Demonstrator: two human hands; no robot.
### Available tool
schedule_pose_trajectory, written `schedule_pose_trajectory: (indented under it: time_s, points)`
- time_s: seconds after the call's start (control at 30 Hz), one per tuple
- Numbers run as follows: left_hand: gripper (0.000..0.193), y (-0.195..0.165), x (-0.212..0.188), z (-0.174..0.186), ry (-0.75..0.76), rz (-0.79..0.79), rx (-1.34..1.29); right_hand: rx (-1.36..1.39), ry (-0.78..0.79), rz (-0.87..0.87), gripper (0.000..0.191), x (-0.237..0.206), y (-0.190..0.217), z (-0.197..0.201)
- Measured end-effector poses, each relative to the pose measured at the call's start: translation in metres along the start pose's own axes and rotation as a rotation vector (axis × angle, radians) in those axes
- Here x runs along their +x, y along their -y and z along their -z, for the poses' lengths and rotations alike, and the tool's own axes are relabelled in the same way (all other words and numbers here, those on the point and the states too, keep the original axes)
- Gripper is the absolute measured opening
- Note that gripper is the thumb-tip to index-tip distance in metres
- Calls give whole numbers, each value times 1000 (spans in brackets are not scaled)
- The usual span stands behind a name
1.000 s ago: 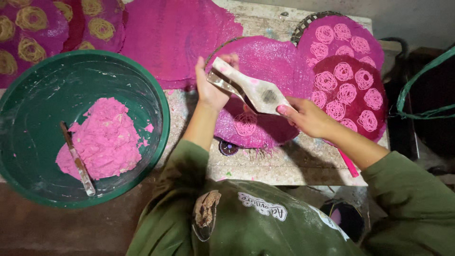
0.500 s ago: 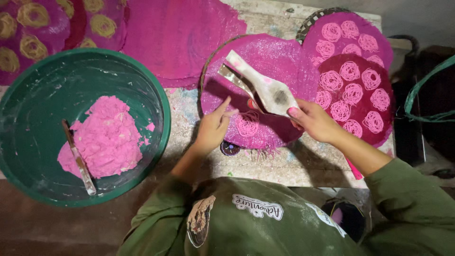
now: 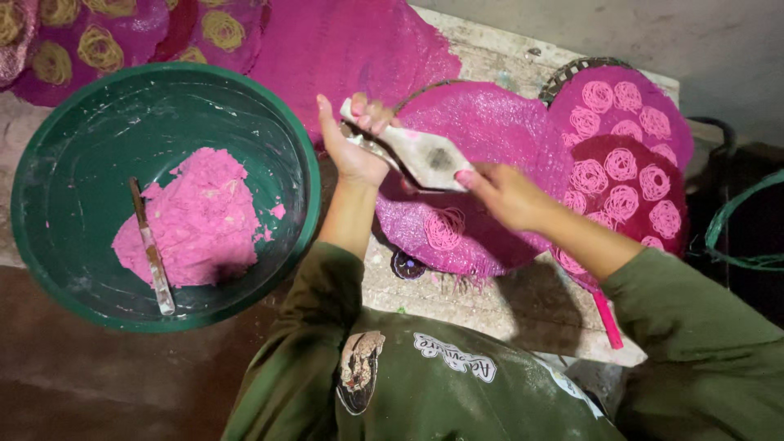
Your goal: The person uses a manual extruder to push pink dough through a nozzle, forming spiral shapes onto a pink mat. They repeatedly refill the extruder from a green bowl and continue extruding until the mat is filled with spirals.
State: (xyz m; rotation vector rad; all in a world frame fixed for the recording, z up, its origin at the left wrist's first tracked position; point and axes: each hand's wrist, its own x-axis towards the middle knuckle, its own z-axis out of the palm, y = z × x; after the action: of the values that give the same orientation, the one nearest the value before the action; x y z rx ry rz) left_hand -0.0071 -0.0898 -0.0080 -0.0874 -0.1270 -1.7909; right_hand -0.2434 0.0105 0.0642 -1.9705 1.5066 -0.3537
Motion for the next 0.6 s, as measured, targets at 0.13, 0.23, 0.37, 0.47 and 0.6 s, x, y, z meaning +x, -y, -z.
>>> schedule_pose_trajectory:
  time_s: [0.13, 0.23, 0.37, 0.47, 0.6]
  points:
    - [58, 5, -1, 16, -83, -1, -15, 78, 165, -276, 61, 0, 9, 3]
    - [56, 18, 5, 14, -134, -15, -80, -130, 192, -288, 66, 6, 6, 24]
    - [55, 11, 24, 2, -105, -51, -14, -122, 17, -71, 60, 16, 7, 23]
    - [57, 1, 23, 0, -84, -32, 3, -14, -4, 15, 59, 15, 10, 11]
    - [54, 12, 13, 2, -214, -55, -15, -43, 156, -286, 57, 9, 10, 20]
